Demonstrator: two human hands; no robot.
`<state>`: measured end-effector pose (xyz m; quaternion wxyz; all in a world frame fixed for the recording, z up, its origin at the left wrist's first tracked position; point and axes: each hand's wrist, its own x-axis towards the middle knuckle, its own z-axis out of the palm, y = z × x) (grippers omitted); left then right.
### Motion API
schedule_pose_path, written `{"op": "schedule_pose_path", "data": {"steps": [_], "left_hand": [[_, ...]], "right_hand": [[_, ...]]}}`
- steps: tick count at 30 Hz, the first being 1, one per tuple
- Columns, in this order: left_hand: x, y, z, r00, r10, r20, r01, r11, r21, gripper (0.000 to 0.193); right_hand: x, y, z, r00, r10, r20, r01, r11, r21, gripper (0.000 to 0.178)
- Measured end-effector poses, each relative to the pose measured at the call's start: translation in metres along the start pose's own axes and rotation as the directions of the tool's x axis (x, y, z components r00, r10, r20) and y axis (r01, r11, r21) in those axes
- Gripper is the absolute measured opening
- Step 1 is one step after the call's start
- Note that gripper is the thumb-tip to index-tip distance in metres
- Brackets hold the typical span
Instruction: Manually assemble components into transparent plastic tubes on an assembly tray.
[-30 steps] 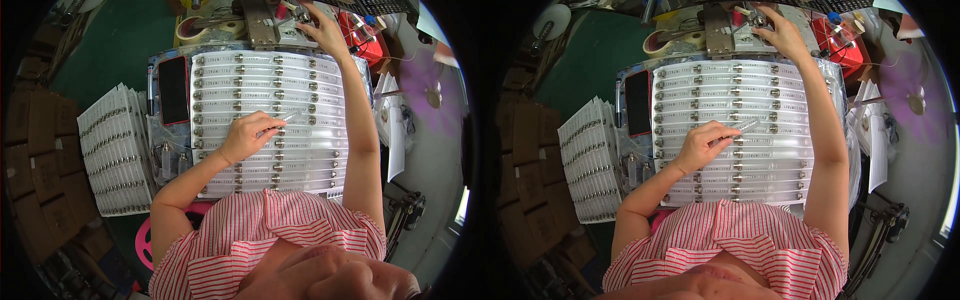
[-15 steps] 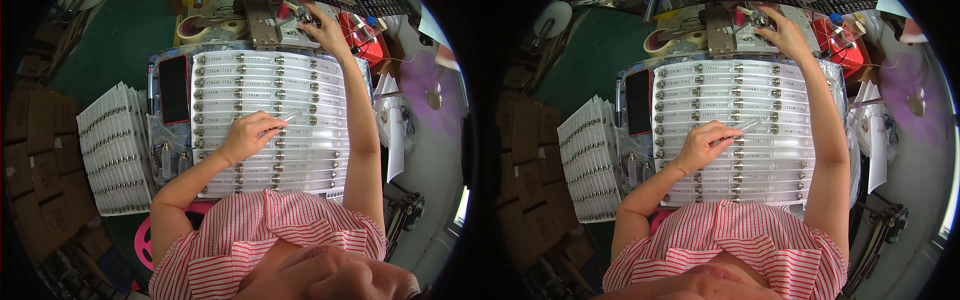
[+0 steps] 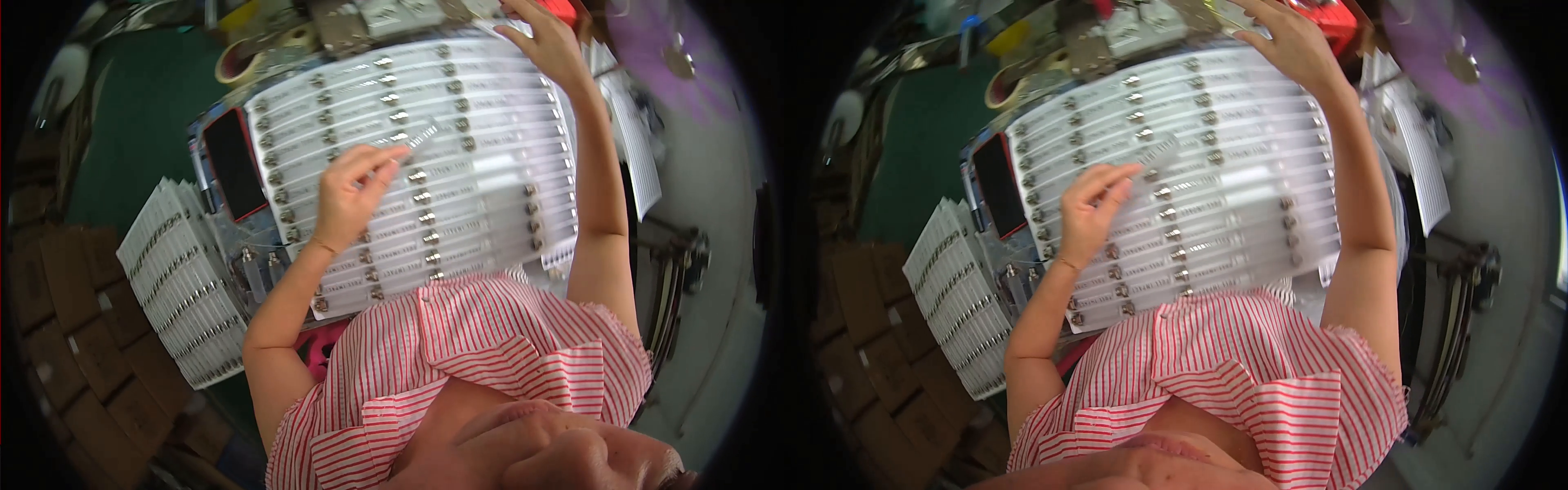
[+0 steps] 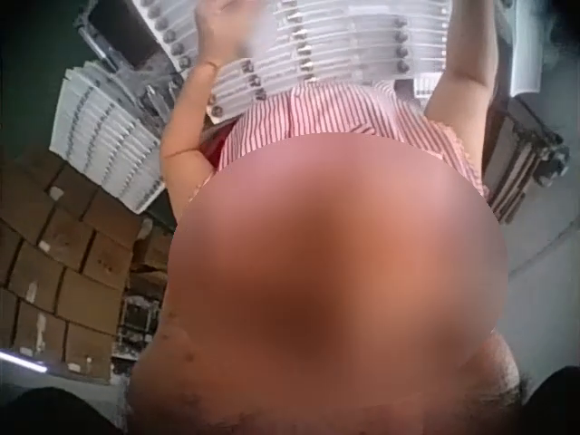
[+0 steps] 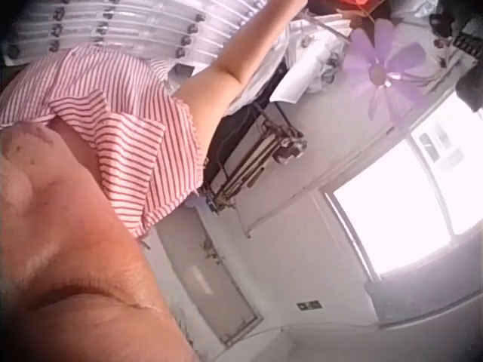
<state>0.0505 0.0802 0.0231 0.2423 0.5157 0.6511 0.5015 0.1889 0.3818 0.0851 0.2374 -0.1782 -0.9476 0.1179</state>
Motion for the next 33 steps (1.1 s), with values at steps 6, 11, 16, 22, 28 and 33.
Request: {"op": "schedule_pose_path", "data": {"steps": [6,11,16,22,28,33], "left_hand": [[0.033,0.013,0.037,1.0,0.009,-0.013,-0.008,0.999,0.048,0.027],[0.047,0.009,0.087,0.966,0.155,0.207,-0.184,0.974,0.13,0.028],[0.047,-0.009,0.092,0.915,0.3,0.269,-0.398,0.778,0.486,0.03],[0.048,-0.008,0.092,0.871,0.39,0.298,-0.491,0.691,0.53,0.028],[0.046,0.014,0.051,0.857,0.465,0.224,-0.497,0.626,0.601,0.035],[0.114,-0.002,-0.022,0.865,0.502,0.003,-0.335,0.572,0.749,0.033]], "right_hand": [[-0.145,-0.009,-0.034,0.971,0.134,0.197,-0.109,0.985,-0.135,0.03],[-0.204,-0.065,0.006,0.951,0.173,0.255,-0.17,0.985,-0.035,0.032],[-0.206,-0.057,0.025,0.981,0.059,0.184,-0.044,0.996,-0.082,0.031],[-0.194,-0.054,0.002,0.969,0.236,0.068,-0.238,0.835,0.497,0.023],[-0.225,-0.015,-0.031,0.806,0.592,-0.019,-0.374,0.534,0.758,0.049],[-0.185,0.017,-0.04,0.83,0.547,-0.111,-0.432,0.756,0.492,0.036]]}}
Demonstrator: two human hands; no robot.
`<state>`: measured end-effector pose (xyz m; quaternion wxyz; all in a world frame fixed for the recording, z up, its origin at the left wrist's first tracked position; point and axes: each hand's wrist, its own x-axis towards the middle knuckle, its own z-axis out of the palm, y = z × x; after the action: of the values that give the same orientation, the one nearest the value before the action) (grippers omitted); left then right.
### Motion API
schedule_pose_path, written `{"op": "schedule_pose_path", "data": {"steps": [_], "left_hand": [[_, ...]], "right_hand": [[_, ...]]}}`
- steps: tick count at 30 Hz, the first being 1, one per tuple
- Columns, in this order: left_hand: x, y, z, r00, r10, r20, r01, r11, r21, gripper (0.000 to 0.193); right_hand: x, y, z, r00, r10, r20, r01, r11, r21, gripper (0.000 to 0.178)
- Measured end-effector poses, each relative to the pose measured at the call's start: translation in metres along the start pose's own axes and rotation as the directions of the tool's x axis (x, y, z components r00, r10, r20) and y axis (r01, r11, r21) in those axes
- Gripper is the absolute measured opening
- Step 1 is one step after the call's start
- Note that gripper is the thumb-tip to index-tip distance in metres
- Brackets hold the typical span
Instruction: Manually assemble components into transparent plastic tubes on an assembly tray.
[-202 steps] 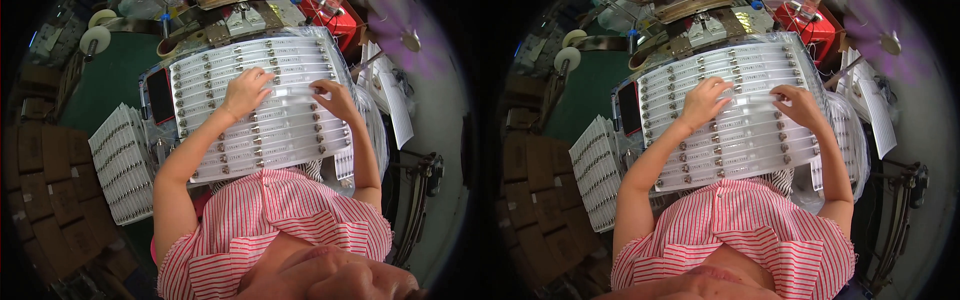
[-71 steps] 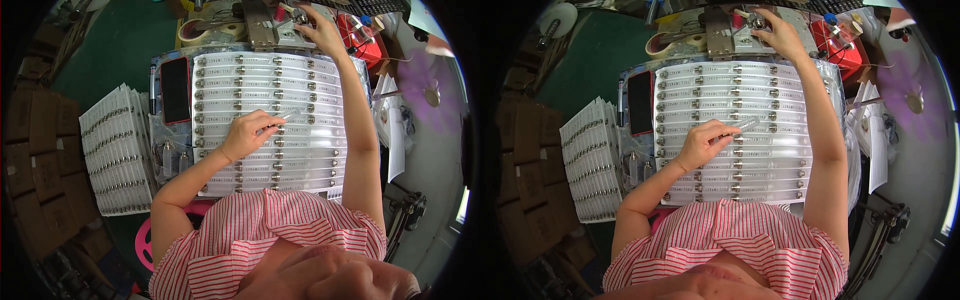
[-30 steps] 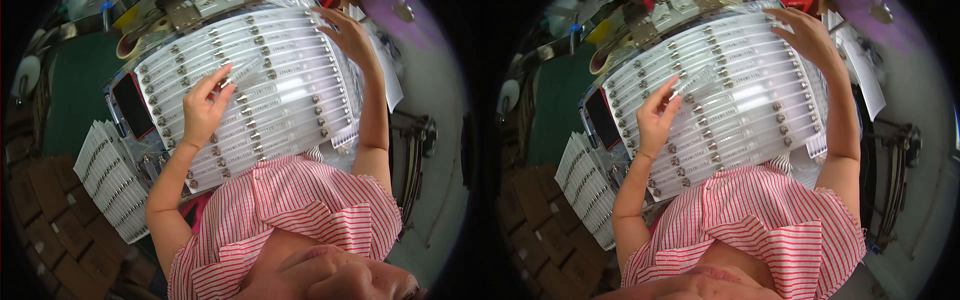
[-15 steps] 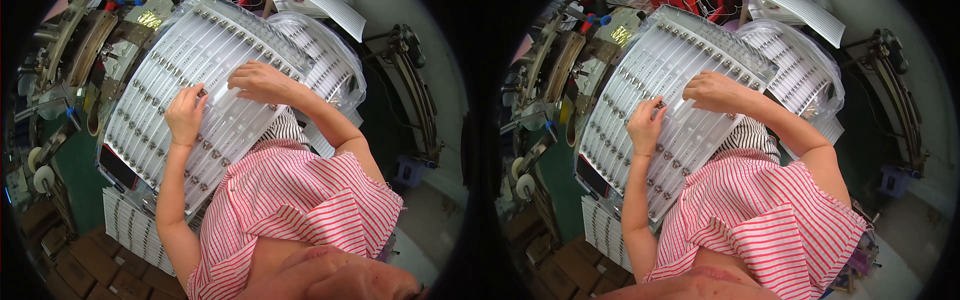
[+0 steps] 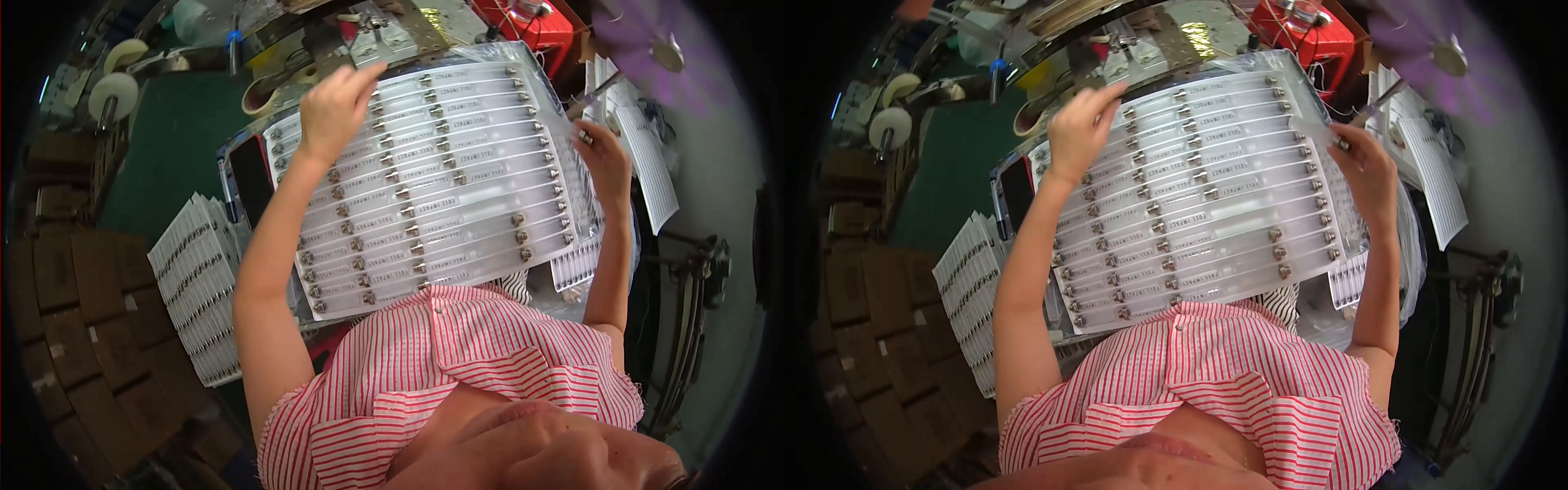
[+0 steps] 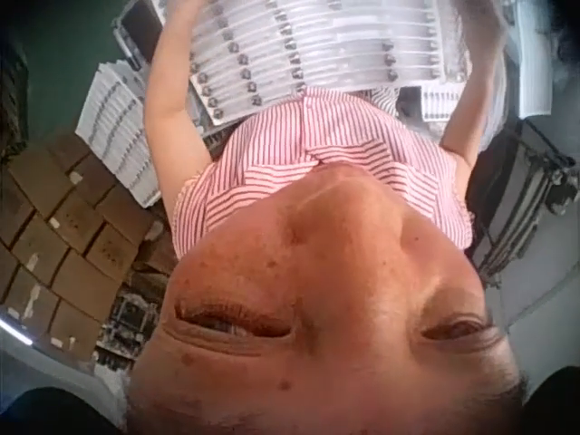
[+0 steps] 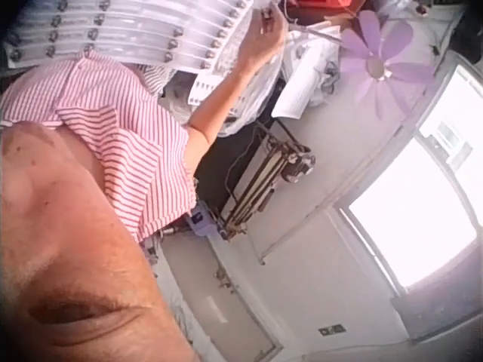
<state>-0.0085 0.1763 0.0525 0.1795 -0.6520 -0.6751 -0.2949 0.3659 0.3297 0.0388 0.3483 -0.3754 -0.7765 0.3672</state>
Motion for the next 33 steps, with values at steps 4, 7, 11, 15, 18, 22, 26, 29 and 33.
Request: {"op": "schedule_pose_path", "data": {"steps": [4,7,11,15,18,22,26,29,33], "left_hand": [[0.063,-0.034,0.03,0.983,0.118,-0.144,-0.085,0.972,0.217,0.032],[0.079,-0.066,0.048,0.974,0.227,-0.018,-0.207,0.916,0.344,0.034],[0.045,0.007,-0.002,0.991,0.117,-0.067,-0.117,0.993,0.007,0.032],[-0.043,0.052,-0.026,0.989,-0.124,0.084,0.148,0.892,-0.426,0.035],[-0.084,0.068,-0.038,0.953,-0.235,0.189,0.3,0.794,-0.528,0.038],[-0.107,0.065,-0.036,0.917,-0.309,0.25,0.398,0.696,-0.598,0.039],[-0.106,0.064,-0.037,0.896,-0.332,0.296,0.445,0.668,-0.596,0.039],[-0.106,0.062,-0.034,0.894,-0.346,0.284,0.448,0.668,-0.594,0.037],[-0.103,0.062,-0.038,0.887,-0.351,0.299,0.461,0.652,-0.602,0.037]], "right_hand": [[0.079,-0.042,0.05,0.993,-0.108,-0.042,0.104,0.991,-0.083,0.031],[0.134,-0.058,0.111,0.904,-0.426,-0.028,0.427,0.904,0.015,0.031],[0.173,-0.078,0.171,0.75,-0.661,-0.036,0.64,0.738,-0.215,0.03],[0.171,-0.099,0.201,0.7,-0.709,0.088,0.688,0.635,-0.352,0.03],[0.181,-0.09,0.218,0.699,-0.711,0.084,0.691,0.639,-0.339,0.037],[0.194,-0.079,0.228,0.856,-0.507,0.103,0.516,0.826,-0.227,0.053],[0.198,-0.085,0.219,0.881,-0.348,0.32,0.428,0.875,-0.227,0.062],[0.196,-0.092,0.218,0.879,-0.344,0.331,0.427,0.876,-0.223,0.055],[0.198,-0.091,0.215,0.878,-0.355,0.321,0.411,0.904,-0.123,0.057]]}}
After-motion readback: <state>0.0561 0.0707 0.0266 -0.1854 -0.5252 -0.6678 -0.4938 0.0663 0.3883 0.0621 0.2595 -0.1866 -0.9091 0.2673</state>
